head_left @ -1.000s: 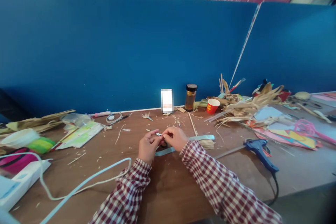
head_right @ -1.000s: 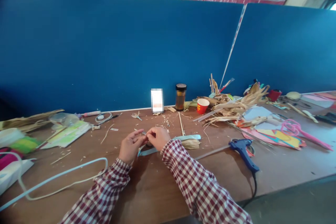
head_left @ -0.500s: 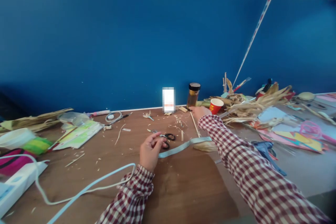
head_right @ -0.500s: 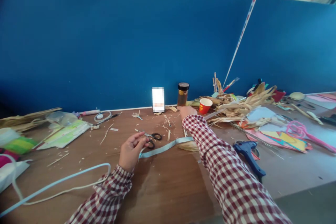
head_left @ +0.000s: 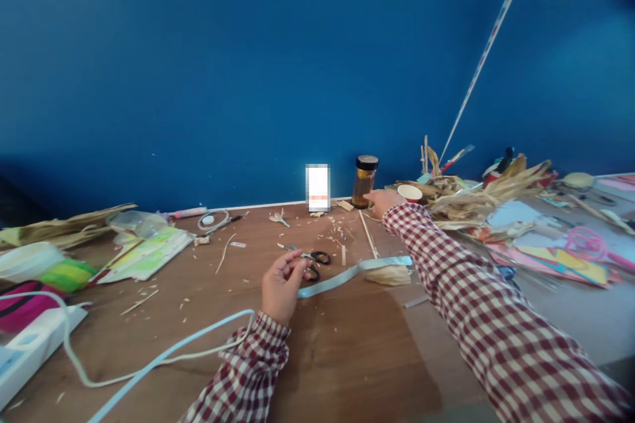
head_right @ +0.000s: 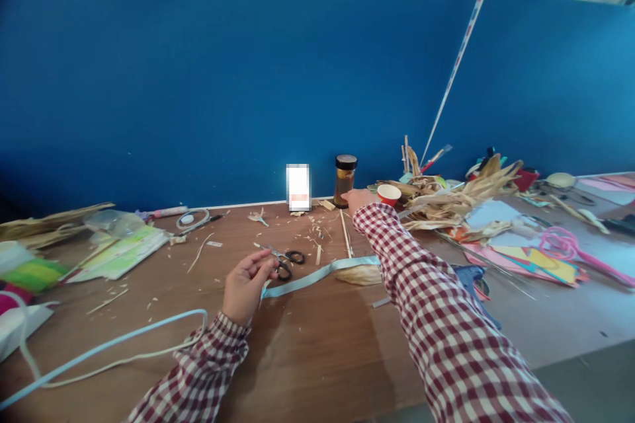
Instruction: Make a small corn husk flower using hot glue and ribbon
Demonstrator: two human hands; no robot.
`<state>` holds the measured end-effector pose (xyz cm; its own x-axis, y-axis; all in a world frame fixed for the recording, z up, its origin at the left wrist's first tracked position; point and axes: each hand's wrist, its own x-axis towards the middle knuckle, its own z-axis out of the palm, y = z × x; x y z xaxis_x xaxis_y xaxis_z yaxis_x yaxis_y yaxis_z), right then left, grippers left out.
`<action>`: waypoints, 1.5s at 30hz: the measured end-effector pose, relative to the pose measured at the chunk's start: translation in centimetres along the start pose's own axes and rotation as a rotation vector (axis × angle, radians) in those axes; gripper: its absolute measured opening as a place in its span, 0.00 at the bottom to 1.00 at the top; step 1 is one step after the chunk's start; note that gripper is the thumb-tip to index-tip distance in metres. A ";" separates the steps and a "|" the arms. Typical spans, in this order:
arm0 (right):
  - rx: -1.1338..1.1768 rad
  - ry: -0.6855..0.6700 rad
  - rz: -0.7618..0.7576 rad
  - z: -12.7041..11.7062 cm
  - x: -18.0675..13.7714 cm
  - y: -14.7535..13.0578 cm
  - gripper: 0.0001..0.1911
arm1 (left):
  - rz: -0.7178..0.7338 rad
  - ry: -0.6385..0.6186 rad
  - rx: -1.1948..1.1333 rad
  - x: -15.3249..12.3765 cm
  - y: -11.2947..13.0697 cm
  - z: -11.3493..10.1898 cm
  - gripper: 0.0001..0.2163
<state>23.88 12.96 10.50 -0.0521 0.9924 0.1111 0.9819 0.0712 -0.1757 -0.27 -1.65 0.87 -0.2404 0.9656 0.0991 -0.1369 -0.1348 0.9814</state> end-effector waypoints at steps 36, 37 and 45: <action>1.291 -0.258 -0.303 6.0 -12.8 -10.6 0.09 | 0.199 0.025 0.312 -0.8 1.1 -0.2 0.08; 1.319 -0.274 -0.284 6.1 -12.7 -10.5 0.09 | 0.206 0.020 0.319 -0.9 1.0 -0.2 0.08; 1.965 -0.709 -0.072 7.4 -12.7 -10.1 0.03 | 0.185 -0.032 0.204 -1.4 1.6 0.5 0.12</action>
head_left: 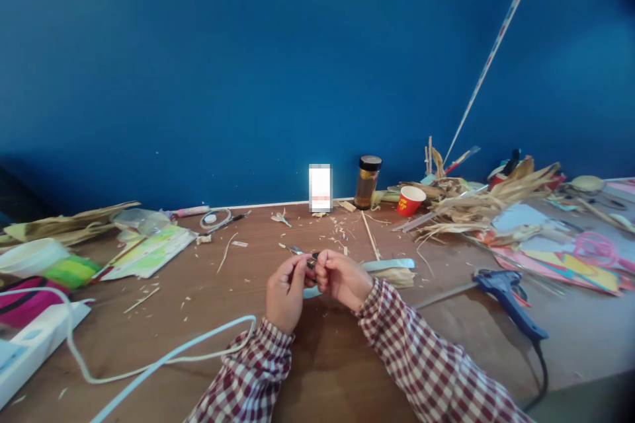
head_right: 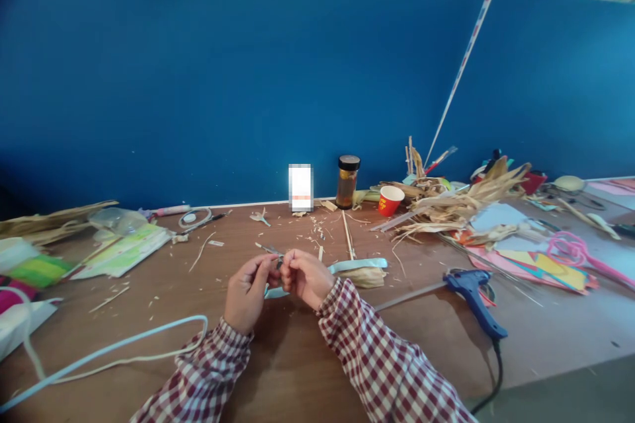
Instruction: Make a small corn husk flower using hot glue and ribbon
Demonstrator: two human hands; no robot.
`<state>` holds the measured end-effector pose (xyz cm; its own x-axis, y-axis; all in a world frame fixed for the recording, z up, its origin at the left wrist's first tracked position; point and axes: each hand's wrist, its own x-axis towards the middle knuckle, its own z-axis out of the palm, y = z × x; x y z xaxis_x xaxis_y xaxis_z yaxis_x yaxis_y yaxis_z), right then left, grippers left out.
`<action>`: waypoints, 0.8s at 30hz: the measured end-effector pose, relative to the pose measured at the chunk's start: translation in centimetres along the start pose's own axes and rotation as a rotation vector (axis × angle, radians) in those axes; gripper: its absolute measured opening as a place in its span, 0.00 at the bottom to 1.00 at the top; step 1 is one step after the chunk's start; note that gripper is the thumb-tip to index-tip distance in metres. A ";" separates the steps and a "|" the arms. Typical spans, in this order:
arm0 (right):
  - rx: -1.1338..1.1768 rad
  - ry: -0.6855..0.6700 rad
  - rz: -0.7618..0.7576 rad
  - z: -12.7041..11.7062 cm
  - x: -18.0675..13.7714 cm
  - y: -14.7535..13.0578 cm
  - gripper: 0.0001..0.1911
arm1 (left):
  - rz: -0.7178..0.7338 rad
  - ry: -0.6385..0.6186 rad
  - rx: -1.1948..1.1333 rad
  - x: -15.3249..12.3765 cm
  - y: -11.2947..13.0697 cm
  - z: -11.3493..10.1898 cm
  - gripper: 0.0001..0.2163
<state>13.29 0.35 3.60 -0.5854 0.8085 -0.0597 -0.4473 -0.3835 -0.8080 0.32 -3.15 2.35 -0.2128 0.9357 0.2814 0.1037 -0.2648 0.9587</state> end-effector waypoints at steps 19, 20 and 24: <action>-0.392 -0.006 -0.128 -0.8 0.0 1.1 0.03 | -0.053 -0.106 -0.014 0.1 -1.1 -0.2 0.10; -0.403 -0.012 -0.121 -0.8 -0.1 1.0 0.03 | -0.068 -0.093 -0.013 0.0 -1.1 -0.2 0.10; -0.475 0.028 -0.135 -0.4 -0.2 0.8 0.03 | -0.035 -0.022 0.009 -0.1 -0.8 -0.1 0.10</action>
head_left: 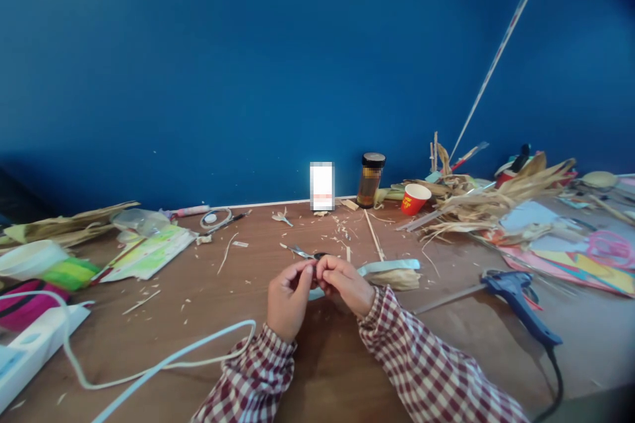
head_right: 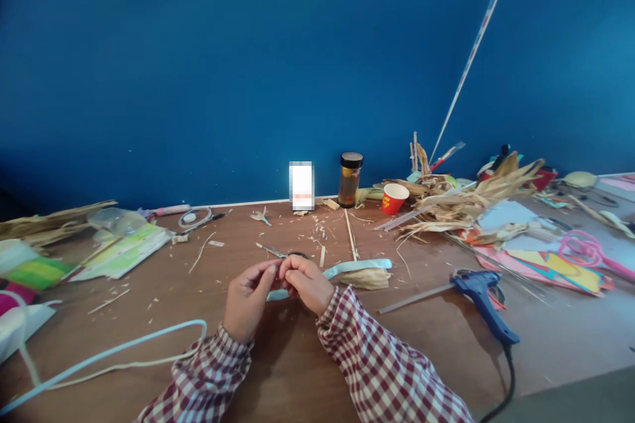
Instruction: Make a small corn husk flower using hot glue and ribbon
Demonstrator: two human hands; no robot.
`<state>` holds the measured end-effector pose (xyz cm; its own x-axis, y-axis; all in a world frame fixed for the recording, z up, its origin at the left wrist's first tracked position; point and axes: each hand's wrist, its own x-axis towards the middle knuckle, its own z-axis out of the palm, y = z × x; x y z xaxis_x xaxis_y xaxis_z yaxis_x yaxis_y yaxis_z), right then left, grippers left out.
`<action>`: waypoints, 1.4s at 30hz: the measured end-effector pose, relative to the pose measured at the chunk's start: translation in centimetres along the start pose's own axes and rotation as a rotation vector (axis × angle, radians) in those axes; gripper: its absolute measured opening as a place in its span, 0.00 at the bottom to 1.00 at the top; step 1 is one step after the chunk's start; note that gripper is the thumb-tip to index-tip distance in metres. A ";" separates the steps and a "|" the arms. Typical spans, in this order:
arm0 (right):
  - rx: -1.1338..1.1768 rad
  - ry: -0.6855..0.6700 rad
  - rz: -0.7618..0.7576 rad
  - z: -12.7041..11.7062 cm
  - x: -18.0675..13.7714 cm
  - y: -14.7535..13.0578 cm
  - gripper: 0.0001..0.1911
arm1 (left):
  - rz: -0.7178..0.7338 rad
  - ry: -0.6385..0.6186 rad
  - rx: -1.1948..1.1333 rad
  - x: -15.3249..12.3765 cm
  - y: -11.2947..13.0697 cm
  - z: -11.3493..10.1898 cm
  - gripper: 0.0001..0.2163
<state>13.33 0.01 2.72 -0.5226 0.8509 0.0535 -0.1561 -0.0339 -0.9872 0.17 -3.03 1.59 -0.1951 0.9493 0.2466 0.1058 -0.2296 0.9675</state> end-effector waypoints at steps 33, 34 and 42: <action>-1.570 0.229 -0.657 0.0 -1.2 -1.0 0.21 | -0.212 0.165 -0.379 0.9 0.2 -0.4 0.14; -1.568 0.224 -0.661 -0.1 -1.2 -1.0 0.21 | -0.215 0.170 -0.394 0.9 0.2 -0.4 0.14; -1.553 0.199 -0.631 -0.5 -0.8 -0.2 0.22 | -0.205 0.149 -0.399 0.9 0.3 -0.4 0.14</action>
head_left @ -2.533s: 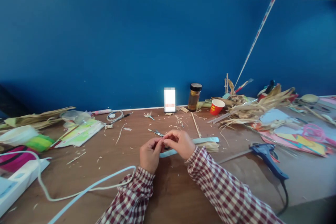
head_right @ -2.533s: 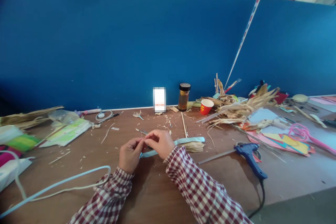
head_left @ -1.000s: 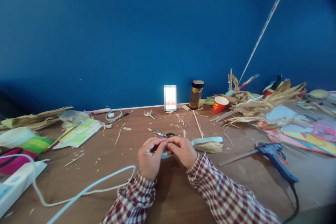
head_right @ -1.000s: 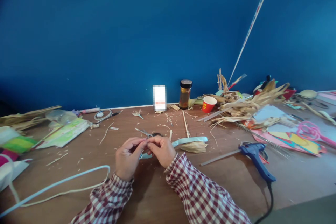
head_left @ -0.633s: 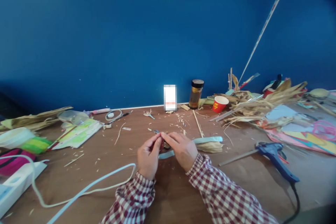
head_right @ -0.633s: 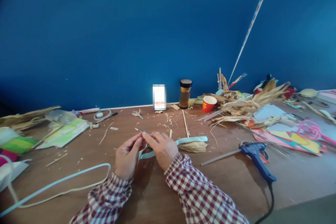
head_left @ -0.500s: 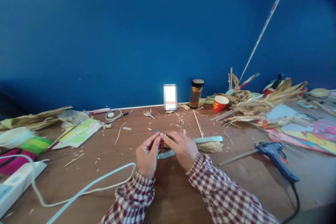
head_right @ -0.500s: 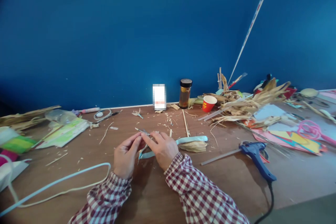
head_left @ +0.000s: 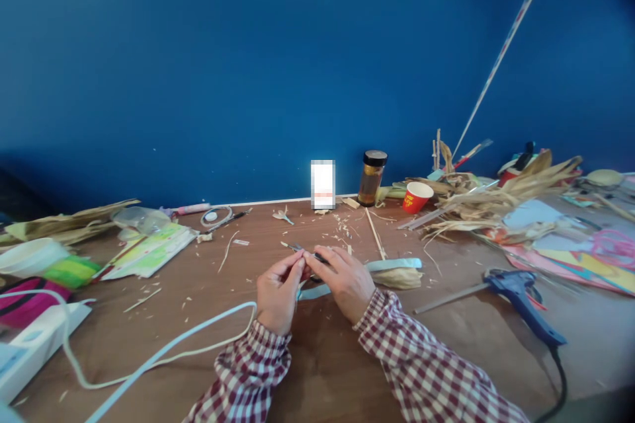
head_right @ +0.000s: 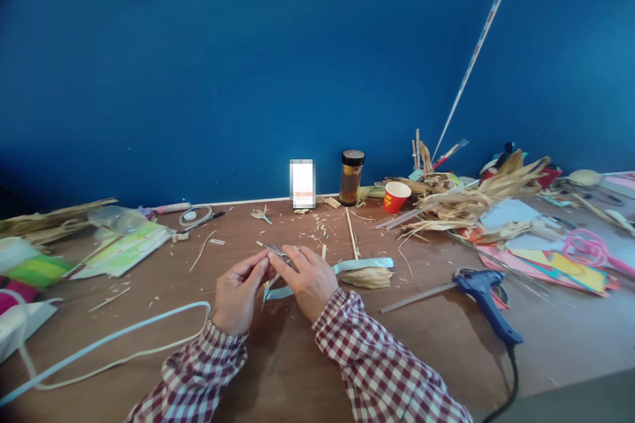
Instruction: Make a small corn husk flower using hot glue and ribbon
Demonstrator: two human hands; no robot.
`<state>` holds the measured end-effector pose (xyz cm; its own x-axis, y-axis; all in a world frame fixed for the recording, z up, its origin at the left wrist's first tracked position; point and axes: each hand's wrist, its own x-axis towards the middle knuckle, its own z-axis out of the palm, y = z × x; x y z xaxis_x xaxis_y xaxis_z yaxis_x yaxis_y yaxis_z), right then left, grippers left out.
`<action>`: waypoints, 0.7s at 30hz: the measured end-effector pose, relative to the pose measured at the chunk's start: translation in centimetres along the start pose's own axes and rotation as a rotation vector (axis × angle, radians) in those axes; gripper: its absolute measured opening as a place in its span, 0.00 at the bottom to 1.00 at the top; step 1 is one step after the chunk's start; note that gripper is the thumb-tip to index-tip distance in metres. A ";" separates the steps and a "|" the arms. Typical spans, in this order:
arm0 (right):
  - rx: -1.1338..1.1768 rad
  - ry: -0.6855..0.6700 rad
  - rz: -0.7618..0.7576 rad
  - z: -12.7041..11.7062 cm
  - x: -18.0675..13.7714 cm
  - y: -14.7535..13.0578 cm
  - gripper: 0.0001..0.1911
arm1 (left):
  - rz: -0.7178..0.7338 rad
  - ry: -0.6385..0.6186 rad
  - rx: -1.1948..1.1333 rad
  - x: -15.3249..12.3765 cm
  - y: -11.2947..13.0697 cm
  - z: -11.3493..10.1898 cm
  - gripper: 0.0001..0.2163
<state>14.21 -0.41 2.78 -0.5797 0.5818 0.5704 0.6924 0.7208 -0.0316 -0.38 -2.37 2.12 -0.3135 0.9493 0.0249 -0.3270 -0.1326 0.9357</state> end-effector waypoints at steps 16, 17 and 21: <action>0.056 0.038 0.001 0.2 -0.1 0.3 0.25 | 0.023 -0.011 0.083 0.0 0.1 0.0 0.16; 0.055 0.038 -0.005 0.2 -0.2 0.4 0.24 | 0.037 -0.014 0.111 0.0 0.2 0.0 0.15; 0.067 0.043 -0.032 0.3 -0.1 0.6 0.23 | 0.108 -0.012 0.228 0.1 0.5 -0.1 0.13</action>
<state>14.61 0.07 2.43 -0.5814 0.5426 0.6063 0.6424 0.7634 -0.0671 -0.64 -2.37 2.58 -0.3249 0.9365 0.1319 -0.0824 -0.1669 0.9825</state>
